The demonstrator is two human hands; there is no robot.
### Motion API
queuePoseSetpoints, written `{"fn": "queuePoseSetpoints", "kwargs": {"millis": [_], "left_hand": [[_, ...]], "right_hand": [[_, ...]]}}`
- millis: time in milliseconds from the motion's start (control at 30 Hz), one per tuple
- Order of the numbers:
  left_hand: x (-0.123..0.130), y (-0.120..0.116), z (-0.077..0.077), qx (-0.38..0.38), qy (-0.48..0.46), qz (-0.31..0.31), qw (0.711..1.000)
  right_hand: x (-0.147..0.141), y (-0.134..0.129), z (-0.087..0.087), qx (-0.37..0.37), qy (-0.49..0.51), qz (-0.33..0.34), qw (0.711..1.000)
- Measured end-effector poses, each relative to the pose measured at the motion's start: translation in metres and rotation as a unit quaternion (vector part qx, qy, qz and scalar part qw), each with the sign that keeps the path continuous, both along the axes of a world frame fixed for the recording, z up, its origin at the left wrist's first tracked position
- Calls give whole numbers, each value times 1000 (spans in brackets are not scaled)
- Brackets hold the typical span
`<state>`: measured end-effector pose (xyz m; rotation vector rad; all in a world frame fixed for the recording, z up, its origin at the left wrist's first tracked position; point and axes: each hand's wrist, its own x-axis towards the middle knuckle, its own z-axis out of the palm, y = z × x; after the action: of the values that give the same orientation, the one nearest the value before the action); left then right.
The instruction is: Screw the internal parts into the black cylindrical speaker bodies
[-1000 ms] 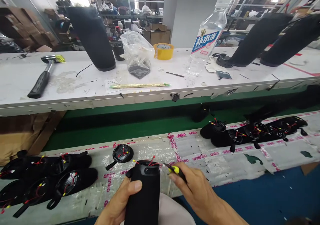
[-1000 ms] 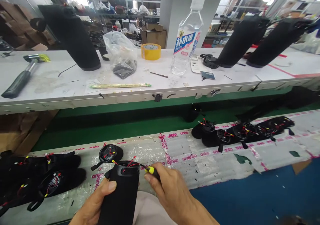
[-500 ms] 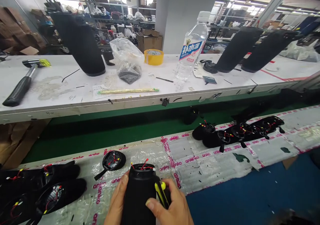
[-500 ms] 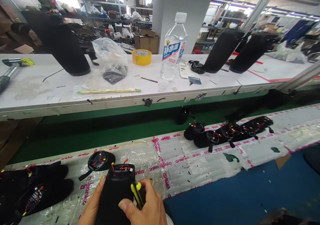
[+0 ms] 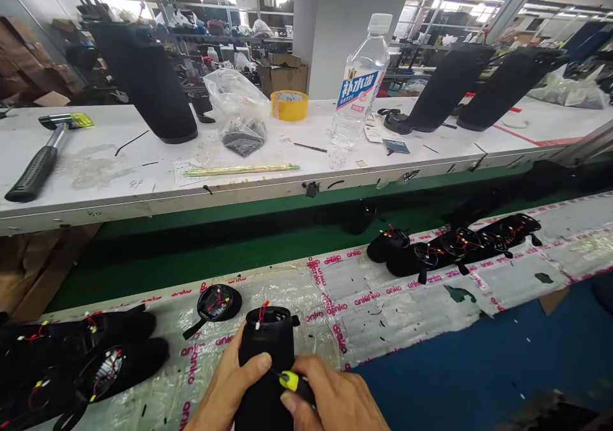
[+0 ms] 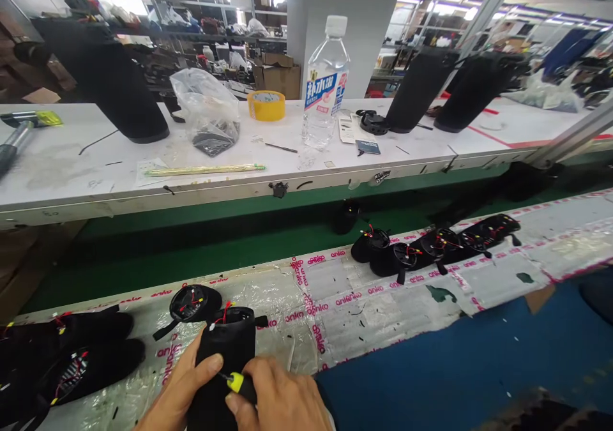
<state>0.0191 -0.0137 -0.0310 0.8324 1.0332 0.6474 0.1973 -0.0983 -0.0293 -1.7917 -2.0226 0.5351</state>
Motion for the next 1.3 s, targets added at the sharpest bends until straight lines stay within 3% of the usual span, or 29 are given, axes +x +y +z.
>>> {"fn": "queuePoseSetpoints", "kwargs": {"millis": [167,333,667,867,1067,1300], "left_hand": [[2,7,6,26,2,-48,998],[1,12,11,54,-15,-89,994],[-4,17,5,32,-24,-124,991],[-1,17,9,25,2,-125,992],[0,13,7,53,36,-138,988],[1,4,6,73,100,-97,988]], "right_hand": [[33,13,20,59,-103,61,991],[44,28,32,106,-190,114,969],[48,34,37,45,-239,143,959],[47,38,43,-12,-297,193,935],[44,34,43,-15,-333,200,921],[38,33,43,0,-359,209,910]]}}
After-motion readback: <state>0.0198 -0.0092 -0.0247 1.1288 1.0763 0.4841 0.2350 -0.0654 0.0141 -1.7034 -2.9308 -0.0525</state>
